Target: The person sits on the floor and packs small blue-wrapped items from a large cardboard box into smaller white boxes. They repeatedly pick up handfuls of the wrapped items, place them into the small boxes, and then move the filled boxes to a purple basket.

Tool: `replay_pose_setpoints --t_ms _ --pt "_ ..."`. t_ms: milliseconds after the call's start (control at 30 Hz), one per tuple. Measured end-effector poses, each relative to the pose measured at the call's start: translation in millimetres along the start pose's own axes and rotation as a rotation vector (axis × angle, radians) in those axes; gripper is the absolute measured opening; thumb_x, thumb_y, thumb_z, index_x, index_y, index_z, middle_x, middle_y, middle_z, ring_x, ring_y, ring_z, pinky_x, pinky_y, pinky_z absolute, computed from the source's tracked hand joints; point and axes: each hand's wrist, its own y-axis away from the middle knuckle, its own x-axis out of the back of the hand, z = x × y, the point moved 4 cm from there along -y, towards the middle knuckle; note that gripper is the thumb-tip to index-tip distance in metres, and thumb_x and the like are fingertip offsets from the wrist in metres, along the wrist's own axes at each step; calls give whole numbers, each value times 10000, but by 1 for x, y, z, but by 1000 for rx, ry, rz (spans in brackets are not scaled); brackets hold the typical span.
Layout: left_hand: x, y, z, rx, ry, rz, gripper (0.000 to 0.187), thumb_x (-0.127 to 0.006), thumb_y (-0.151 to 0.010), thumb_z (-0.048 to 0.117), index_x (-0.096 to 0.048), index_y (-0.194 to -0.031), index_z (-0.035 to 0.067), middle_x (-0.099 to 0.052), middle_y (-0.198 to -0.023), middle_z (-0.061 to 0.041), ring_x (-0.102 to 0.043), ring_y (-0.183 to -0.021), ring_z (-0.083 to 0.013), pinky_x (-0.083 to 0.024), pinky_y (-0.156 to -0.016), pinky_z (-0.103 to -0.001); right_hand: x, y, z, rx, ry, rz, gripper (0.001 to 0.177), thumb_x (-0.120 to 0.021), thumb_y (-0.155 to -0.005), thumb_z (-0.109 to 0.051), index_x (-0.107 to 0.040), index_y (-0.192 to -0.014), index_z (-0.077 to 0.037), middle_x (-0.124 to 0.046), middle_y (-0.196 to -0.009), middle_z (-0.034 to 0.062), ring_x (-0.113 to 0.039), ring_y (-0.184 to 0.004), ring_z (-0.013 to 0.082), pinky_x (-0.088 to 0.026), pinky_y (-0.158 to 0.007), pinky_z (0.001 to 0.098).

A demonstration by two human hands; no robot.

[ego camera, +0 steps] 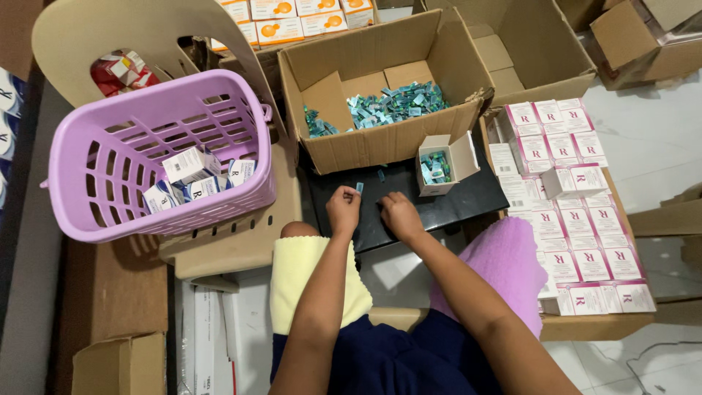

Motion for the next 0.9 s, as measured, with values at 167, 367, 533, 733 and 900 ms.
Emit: replay_pose_setpoints --t_ms 167,367,533,733,900 --pt "0 -4 -3 -26 -8 9 126 -775 -851 141 -704 -869 39 -748 -771 -100 -749 -715 -192 -576 -673 -327 73 -26 -7 143 -150 398 242 -719 -787 32 -683 -1026 25 -679 -1082 189 -639 -1017 382 -525 -902 451" --pt "-23 8 -3 -9 -45 -92 123 -781 -850 139 -716 -882 40 -756 -781 -103 -757 -726 -194 -578 -686 -327 140 -23 21 -107 -1 406 138 -732 -876 4 -735 -1013 -16 -694 -1100 161 -650 -1053 382 -523 -911 448" --pt "-64 8 65 -200 134 -169 111 -743 -891 122 -714 -947 31 -761 -841 -122 -775 -782 -211 -585 -700 -337 168 -13 30 -125 -90 571 121 -725 -925 22 -723 -1045 0 -709 -1089 157 -692 -1011 359 -545 -898 407" --pt "-102 20 156 -449 125 -259 195 -718 -936 137 -703 -1079 5 -725 -986 -156 -745 -814 -291 -565 -755 -365 183 -14 16 -105 -161 622 143 -693 -923 54 -703 -1061 19 -709 -1057 166 -702 -950 335 -563 -848 390" --pt "-76 14 115 -456 -243 -85 259 -728 -875 116 -746 -1120 38 -704 -1162 -135 -688 -1000 -336 -572 -851 -425 172 -13 2 -9 -107 583 204 -695 -863 71 -702 -1056 6 -708 -1047 164 -695 -978 365 -553 -865 426"
